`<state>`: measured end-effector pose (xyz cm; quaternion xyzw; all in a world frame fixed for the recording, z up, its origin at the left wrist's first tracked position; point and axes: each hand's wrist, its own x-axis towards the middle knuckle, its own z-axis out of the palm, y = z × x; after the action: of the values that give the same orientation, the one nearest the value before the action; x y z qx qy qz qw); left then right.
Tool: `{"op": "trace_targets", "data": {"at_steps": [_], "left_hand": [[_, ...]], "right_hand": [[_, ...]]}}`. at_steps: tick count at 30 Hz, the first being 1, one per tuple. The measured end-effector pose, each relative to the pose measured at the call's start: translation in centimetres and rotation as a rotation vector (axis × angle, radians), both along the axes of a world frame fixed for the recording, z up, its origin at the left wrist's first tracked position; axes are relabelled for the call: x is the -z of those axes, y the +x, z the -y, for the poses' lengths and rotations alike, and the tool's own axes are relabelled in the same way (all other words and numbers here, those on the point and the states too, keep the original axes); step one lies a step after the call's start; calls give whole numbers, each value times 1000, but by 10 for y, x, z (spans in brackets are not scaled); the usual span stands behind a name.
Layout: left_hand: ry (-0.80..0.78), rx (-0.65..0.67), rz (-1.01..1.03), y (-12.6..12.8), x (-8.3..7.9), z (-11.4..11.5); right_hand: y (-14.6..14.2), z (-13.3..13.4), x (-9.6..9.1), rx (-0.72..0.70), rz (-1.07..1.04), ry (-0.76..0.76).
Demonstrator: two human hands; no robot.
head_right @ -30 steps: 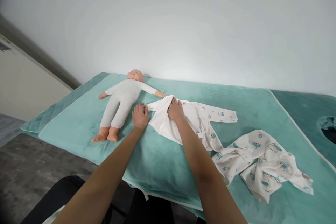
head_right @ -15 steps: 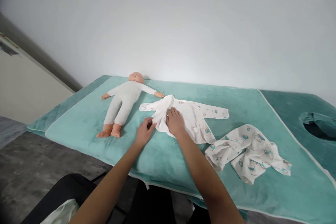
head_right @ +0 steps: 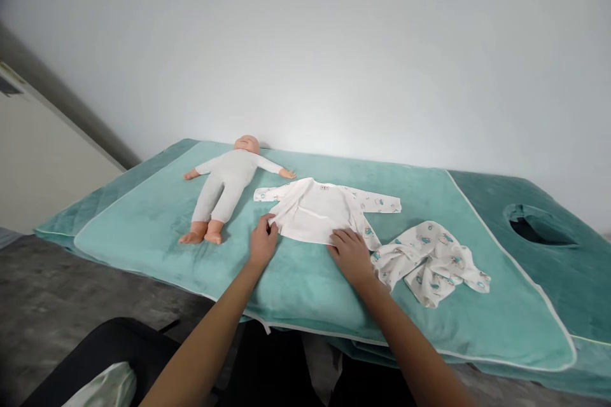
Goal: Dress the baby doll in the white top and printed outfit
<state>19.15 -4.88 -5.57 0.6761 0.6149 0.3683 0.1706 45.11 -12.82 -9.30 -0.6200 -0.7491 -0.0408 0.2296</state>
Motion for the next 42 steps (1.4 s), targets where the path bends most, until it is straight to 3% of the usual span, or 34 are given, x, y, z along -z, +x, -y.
{"op": "trace_targets", "data": {"at_steps": [4, 9, 12, 16, 19, 22, 25, 28, 31, 37, 42], "left_hand": [[41, -21, 84, -3, 1, 2], [95, -82, 179, -9, 8, 4], [78, -126, 176, -11, 10, 6], [152, -117, 109, -11, 10, 6], [219, -89, 83, -11, 14, 4], [215, -41, 84, -11, 19, 2], [190, -17, 102, -12, 22, 1], [180, -14, 115, -13, 25, -1], [176, -6, 103, -14, 30, -3], [143, -30, 70, -9, 35, -7], [243, -81, 22, -8, 28, -6]], "right_hand": [[29, 27, -17, 20, 57, 116], [20, 38, -34, -46, 76, 231], [15, 39, -43, -106, 50, 161], [7, 33, -61, -75, -41, 39], [-9, 11, -72, -38, -124, -15], [-30, -33, -73, -19, -115, -138], [-50, -90, -65, -16, -27, -320], [-62, -143, -53, 1, -11, -349], [-63, -180, -36, 26, -2, -346], [-57, -201, -9, 52, 102, -249], [-62, -192, -14, 60, 141, -268]]}}
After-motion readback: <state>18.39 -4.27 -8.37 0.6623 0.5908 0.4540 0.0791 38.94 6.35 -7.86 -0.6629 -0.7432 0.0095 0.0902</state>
